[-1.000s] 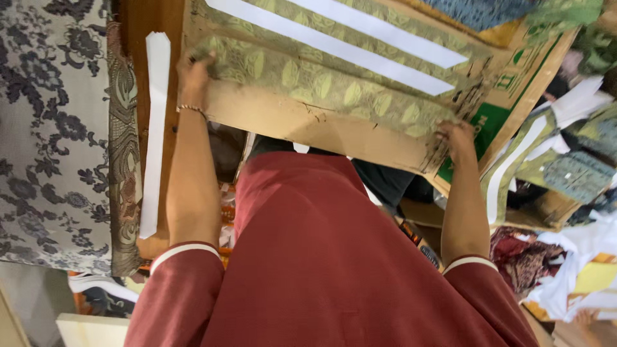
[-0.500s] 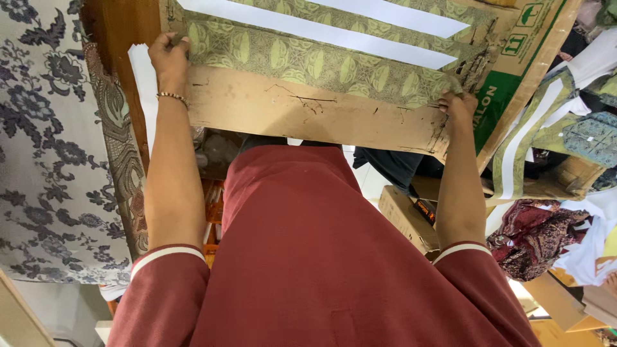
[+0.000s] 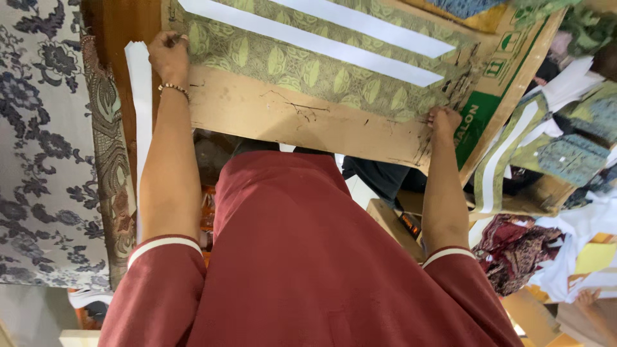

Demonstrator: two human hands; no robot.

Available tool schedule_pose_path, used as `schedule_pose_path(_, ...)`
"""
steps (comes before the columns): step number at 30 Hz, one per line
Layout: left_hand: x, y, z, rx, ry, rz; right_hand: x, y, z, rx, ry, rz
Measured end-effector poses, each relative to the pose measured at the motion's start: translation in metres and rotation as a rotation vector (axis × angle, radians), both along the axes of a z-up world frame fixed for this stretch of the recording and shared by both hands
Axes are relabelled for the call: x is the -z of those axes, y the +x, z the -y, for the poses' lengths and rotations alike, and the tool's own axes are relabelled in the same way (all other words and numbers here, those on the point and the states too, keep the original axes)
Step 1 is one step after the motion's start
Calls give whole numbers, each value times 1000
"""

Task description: The person assembles long patterned fabric strips with white paper inserts on a wooden board. They repeatedly pick up strips, align them, and place them into a cardboard box, then return to the board to continue arranging additional strips.

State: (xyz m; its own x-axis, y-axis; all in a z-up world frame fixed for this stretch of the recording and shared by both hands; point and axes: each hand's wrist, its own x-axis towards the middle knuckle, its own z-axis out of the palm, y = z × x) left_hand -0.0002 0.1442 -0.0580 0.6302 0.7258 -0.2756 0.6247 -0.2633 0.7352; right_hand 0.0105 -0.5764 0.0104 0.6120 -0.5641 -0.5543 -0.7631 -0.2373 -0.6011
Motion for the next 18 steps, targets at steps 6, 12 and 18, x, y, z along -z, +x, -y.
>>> schedule_pose_path(6,-11,6,8,-35,-27,-90,-10,0,-7,-1,-29,-10)
schedule_pose_path(12,-37,-5,20,-9,154,-109,-16,3,-18,-44,-126,-69)
schedule_pose_path(18,-79,-42,127,137,503,22,-24,-18,-28,-516,-500,440)
